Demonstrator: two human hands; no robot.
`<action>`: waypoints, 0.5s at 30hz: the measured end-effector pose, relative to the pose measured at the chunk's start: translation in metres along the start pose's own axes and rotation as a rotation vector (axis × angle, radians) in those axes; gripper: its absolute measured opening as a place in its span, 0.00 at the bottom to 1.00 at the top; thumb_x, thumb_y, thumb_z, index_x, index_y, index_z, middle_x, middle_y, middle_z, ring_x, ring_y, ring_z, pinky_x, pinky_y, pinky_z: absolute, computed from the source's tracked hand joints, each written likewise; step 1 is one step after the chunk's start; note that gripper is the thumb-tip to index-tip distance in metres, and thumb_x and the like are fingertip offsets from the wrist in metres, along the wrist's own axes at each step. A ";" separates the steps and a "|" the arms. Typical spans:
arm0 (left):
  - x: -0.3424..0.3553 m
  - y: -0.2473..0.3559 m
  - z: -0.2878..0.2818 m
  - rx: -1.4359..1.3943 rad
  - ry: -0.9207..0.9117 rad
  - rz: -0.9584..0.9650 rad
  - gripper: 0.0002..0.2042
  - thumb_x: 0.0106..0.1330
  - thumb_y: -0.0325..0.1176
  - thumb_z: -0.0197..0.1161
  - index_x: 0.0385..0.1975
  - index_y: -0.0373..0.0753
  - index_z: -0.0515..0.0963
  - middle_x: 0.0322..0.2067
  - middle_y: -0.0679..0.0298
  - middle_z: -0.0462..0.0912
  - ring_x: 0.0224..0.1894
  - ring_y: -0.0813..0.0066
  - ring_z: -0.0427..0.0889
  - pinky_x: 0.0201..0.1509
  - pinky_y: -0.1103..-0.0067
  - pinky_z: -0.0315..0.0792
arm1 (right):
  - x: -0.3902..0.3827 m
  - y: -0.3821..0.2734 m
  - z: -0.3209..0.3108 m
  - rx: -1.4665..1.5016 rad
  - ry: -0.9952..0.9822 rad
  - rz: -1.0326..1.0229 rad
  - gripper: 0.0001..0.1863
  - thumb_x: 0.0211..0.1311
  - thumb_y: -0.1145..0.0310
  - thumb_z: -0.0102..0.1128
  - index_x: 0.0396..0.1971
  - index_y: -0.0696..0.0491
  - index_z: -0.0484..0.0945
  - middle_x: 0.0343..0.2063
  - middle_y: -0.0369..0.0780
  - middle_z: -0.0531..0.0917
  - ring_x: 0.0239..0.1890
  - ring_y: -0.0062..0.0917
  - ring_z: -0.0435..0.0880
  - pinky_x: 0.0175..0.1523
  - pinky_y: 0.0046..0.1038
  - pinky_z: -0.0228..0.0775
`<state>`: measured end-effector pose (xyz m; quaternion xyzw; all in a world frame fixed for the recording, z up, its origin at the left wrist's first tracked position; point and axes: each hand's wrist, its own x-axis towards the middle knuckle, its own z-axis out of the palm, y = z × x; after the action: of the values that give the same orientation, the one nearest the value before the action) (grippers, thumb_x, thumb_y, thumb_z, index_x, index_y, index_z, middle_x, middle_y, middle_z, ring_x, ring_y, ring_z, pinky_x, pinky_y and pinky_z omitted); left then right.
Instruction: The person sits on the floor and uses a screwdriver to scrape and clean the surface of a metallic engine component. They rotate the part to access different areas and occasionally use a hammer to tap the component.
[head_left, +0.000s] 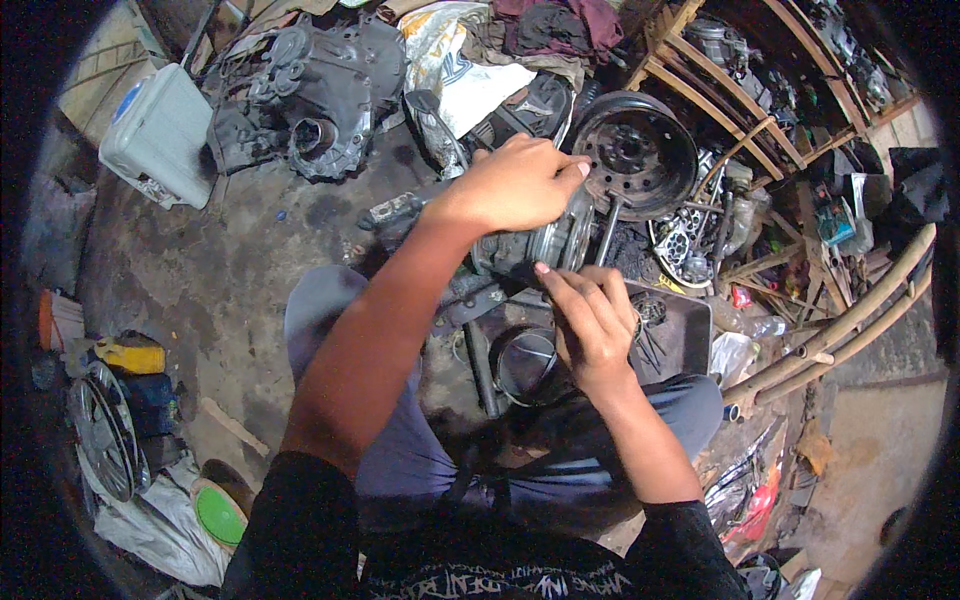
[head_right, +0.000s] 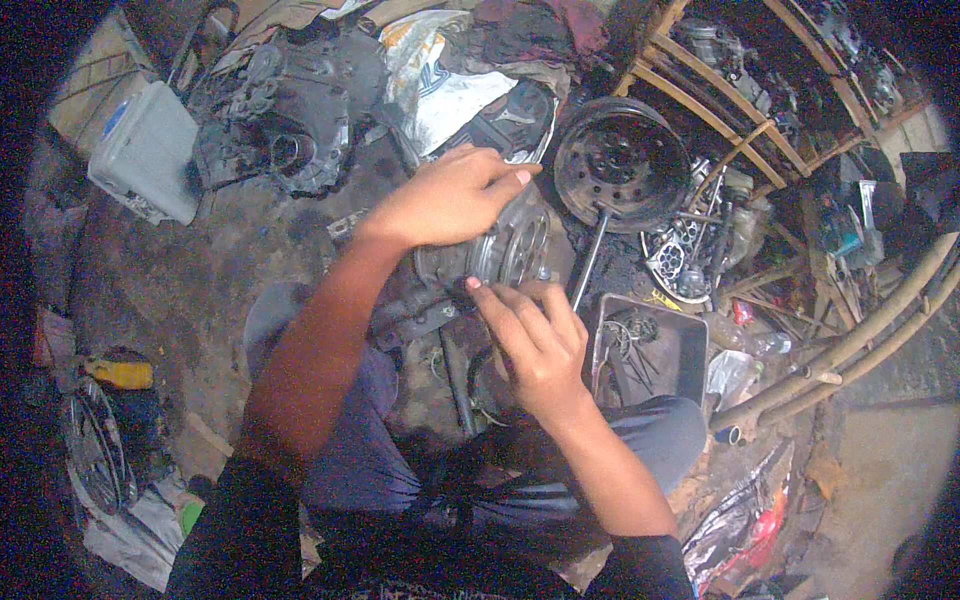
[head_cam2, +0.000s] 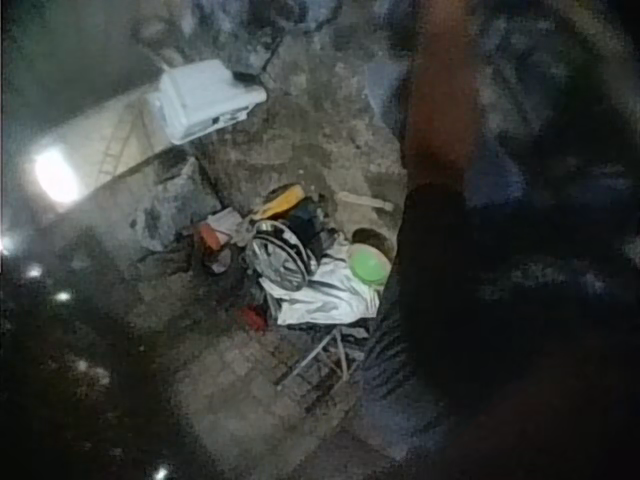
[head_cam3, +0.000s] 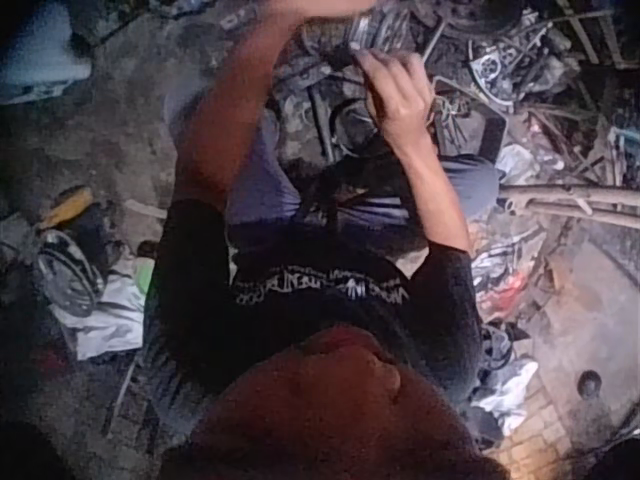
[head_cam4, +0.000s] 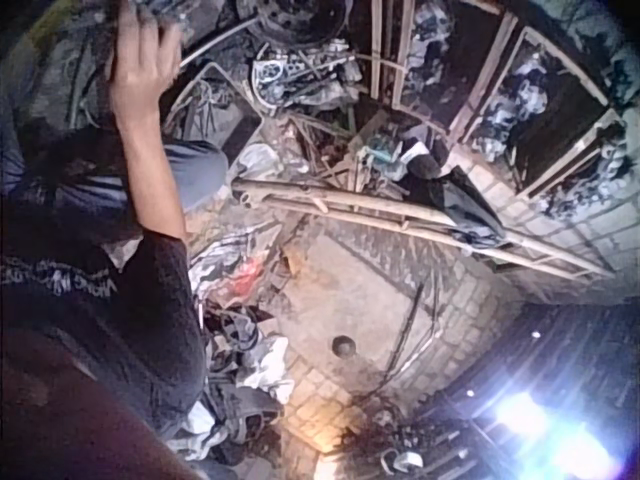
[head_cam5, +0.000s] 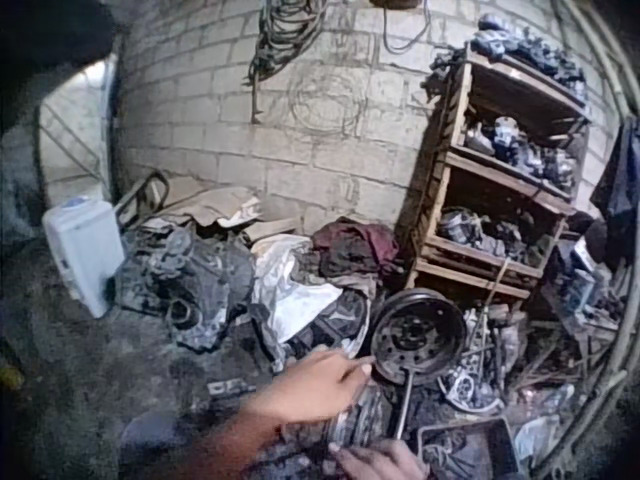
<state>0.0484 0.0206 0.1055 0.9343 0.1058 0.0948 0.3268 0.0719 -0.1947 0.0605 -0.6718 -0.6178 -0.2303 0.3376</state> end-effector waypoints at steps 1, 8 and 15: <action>0.001 -0.008 -0.002 -0.058 -0.035 0.067 0.23 0.82 0.50 0.54 0.68 0.47 0.81 0.57 0.48 0.84 0.64 0.47 0.80 0.71 0.61 0.71 | 0.000 0.000 0.001 -0.027 -0.018 0.013 0.28 0.49 0.78 0.68 0.55 0.56 0.87 0.39 0.41 0.89 0.37 0.37 0.85 0.42 0.36 0.80; -0.001 -0.039 0.003 -0.175 0.051 0.342 0.24 0.82 0.51 0.57 0.67 0.41 0.80 0.54 0.46 0.86 0.61 0.46 0.82 0.68 0.61 0.73 | 0.005 0.004 0.006 0.033 0.078 0.126 0.25 0.50 0.86 0.71 0.52 0.58 0.87 0.38 0.43 0.89 0.39 0.38 0.85 0.45 0.37 0.80; 0.006 -0.033 0.018 -0.235 0.332 0.214 0.25 0.81 0.54 0.56 0.42 0.35 0.89 0.28 0.39 0.85 0.39 0.31 0.85 0.47 0.51 0.79 | 0.013 0.014 0.009 0.110 0.137 0.223 0.19 0.63 0.86 0.66 0.54 0.61 0.83 0.40 0.47 0.89 0.42 0.41 0.87 0.50 0.38 0.80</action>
<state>0.0543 0.0364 0.0717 0.8673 0.0465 0.2930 0.3998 0.0867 -0.1798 0.0614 -0.6996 -0.5264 -0.2025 0.4386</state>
